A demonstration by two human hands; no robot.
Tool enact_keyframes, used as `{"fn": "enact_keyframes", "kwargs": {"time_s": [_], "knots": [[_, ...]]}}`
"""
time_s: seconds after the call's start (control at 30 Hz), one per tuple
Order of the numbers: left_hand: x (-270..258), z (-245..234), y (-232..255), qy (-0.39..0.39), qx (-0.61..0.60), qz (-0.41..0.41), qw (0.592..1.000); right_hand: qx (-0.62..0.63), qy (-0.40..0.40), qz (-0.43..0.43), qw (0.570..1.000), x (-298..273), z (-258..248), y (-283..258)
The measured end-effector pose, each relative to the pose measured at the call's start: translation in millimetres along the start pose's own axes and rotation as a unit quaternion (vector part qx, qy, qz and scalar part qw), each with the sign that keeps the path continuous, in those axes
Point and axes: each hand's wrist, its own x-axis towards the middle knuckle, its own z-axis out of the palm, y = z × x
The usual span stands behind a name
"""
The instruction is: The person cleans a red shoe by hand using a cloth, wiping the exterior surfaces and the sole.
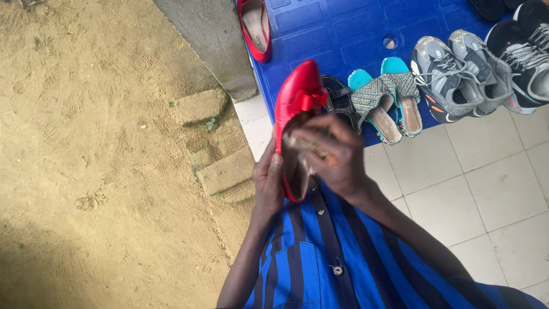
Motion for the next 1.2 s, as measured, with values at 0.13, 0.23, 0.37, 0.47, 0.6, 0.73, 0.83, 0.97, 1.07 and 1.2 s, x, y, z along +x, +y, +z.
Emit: {"fn": "enact_keyframes", "kwargs": {"time_s": [0.13, 0.23, 0.37, 0.47, 0.6, 0.73, 0.83, 0.97, 1.07, 1.2], "knots": [[-3, 2, -2, -0.018, 0.074, 0.029, 0.997, -0.023, 0.052, 0.026, 0.998, -1, -5, -7], [-1, 1, -4, -0.004, 0.015, 0.009, 1.0, -0.022, 0.001, -0.007, 1.0, -6, -5, -12], [-11, -8, -11, 0.015, 0.065, -0.019, 0.998, 0.013, 0.014, 0.027, 0.999, -7, -4, -3], [-22, -4, -15, -0.017, 0.04, 0.005, 0.999, -0.024, 0.061, 0.058, 0.996, -14, -7, -6], [-22, -10, -15, 0.02, -0.041, -0.031, 0.998, 0.02, -0.022, 0.091, 0.995, -33, 4, -17], [-18, -10, -11, 0.019, -0.078, -0.026, 0.996, 0.086, -0.069, 0.08, 0.991, -38, 4, -19], [-21, -7, -9, 0.0, -0.038, -0.014, 0.999, 0.037, 0.002, 0.077, 0.996, -36, -4, -19], [-22, -2, -13, -0.044, -0.016, 0.011, 0.999, -0.028, 0.07, 0.113, 0.991, -35, -10, -22], [-19, -4, -13, -0.019, -0.078, -0.024, 0.996, -0.004, -0.019, 0.057, 0.998, -41, -1, -28], [-20, -5, -17, -0.006, -0.055, -0.019, 0.998, 0.018, -0.032, 0.073, 0.997, -40, 2, -19]]}}
